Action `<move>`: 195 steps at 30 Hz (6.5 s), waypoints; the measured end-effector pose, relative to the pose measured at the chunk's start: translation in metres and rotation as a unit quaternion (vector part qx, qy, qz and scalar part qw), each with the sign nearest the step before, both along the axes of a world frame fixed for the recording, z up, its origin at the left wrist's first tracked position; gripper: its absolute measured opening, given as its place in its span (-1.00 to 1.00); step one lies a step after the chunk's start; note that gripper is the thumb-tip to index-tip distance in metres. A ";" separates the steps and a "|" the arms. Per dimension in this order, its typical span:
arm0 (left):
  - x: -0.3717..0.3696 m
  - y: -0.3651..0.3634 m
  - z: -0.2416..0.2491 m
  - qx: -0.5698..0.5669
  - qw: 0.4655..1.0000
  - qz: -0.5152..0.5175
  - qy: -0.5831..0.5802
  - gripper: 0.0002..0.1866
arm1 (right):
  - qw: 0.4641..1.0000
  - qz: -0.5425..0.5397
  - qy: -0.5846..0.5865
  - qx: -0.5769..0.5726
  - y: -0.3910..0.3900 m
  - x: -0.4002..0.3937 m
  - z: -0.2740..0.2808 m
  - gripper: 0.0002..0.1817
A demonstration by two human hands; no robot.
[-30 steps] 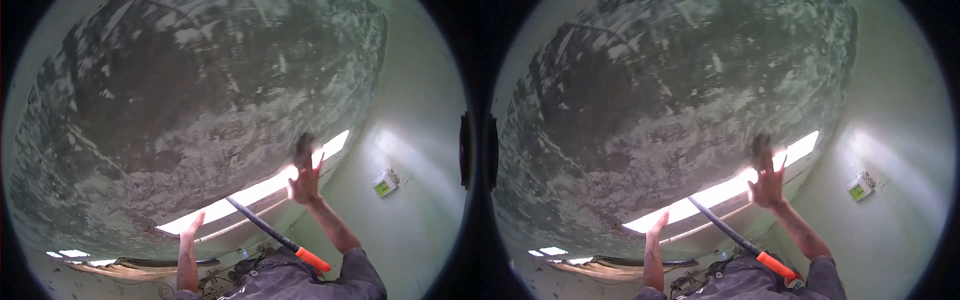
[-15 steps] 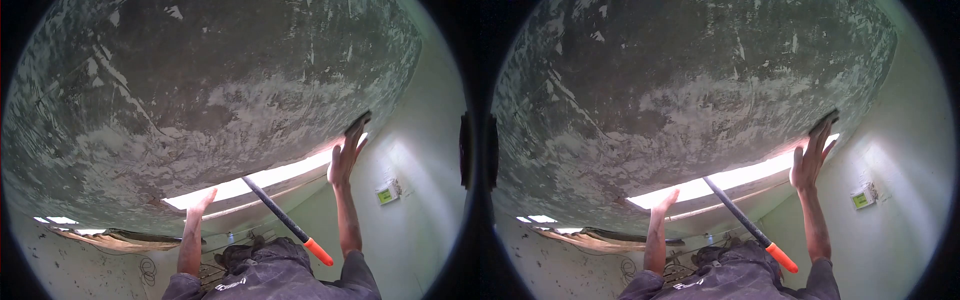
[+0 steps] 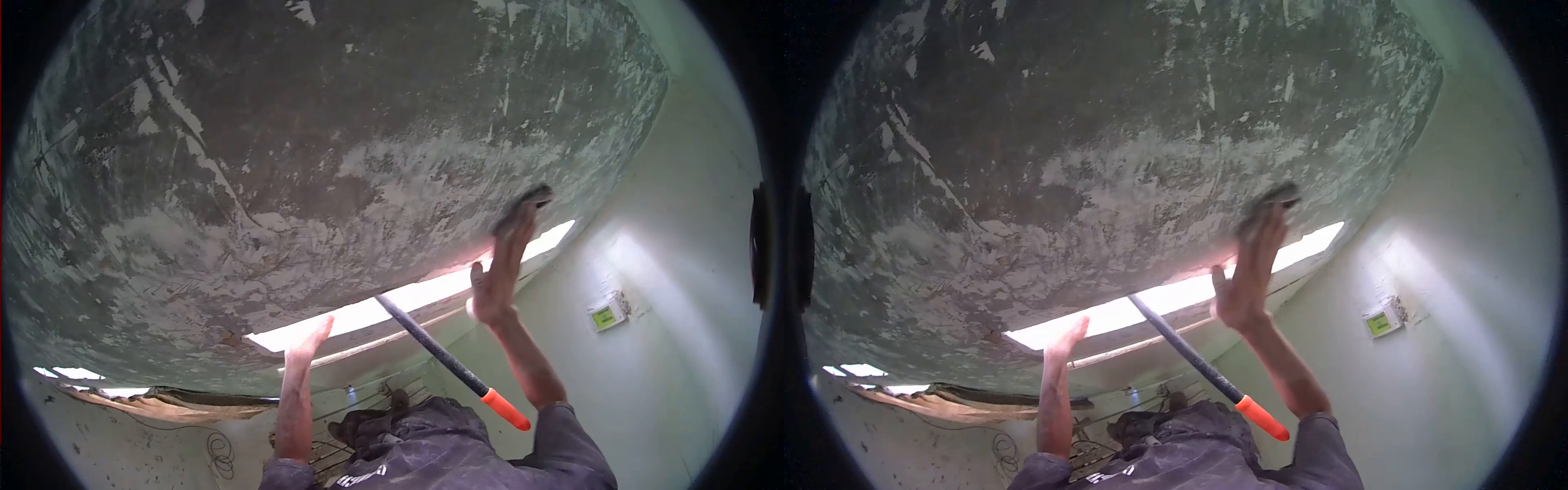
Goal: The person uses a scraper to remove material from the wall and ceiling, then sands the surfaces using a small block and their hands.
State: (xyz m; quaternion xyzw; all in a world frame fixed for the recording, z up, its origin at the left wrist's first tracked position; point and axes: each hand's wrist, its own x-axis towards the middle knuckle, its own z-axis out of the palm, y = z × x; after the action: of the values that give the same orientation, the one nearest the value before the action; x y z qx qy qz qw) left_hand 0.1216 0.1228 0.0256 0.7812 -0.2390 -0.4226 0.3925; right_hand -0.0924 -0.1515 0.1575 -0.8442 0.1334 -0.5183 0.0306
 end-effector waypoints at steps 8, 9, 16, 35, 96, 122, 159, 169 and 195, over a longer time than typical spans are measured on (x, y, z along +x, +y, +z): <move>-0.003 -0.006 -0.005 0.084 0.975 -0.038 -0.202 -0.45 | 0.986 -0.085 0.134 0.040 -0.027 -0.041 -0.019 -0.17; -0.006 -0.006 -0.002 0.063 0.984 -0.007 -0.168 -0.46 | 0.994 -0.068 0.073 0.048 -0.024 -0.031 -0.003 -0.19; -0.005 0.005 -0.021 -0.078 0.983 0.071 -0.153 -0.58 | 0.989 -0.034 0.145 0.000 -0.007 -0.035 -0.048 -0.14; 0.012 0.004 -0.068 -0.297 0.913 0.035 -0.277 -0.64 | 0.997 0.015 -0.064 0.031 -0.031 -0.011 0.025 -0.23; 0.010 -0.024 -0.016 0.097 0.918 -0.099 -0.372 -0.63 | 0.994 0.088 -0.026 -0.064 0.002 0.004 0.002 -0.23; 0.022 -0.021 -0.049 0.114 0.916 -0.054 -0.381 -0.47 | 0.962 0.134 0.199 -0.129 -0.014 -0.035 -0.063 -0.36; 0.005 -0.014 -0.014 0.136 0.929 0.012 -0.344 -0.42 | 0.965 0.011 -0.205 -0.161 -0.036 -0.021 0.078 -0.66; 0.023 -0.012 -0.040 0.131 0.921 -0.018 -0.366 -0.41 | 0.964 0.033 -0.190 -0.184 -0.036 -0.013 0.070 -0.65; -0.018 -0.032 0.029 0.160 0.934 -0.009 -0.319 -0.47 | 0.982 0.024 0.174 -0.065 -0.030 -0.050 -0.064 -0.21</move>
State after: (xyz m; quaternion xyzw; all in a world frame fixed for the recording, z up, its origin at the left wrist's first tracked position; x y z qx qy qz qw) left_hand 0.1036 0.0904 0.0548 0.9251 -0.2882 -0.1870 0.1618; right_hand -0.1426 -0.1817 0.0939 -0.9246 0.0824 -0.3702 -0.0361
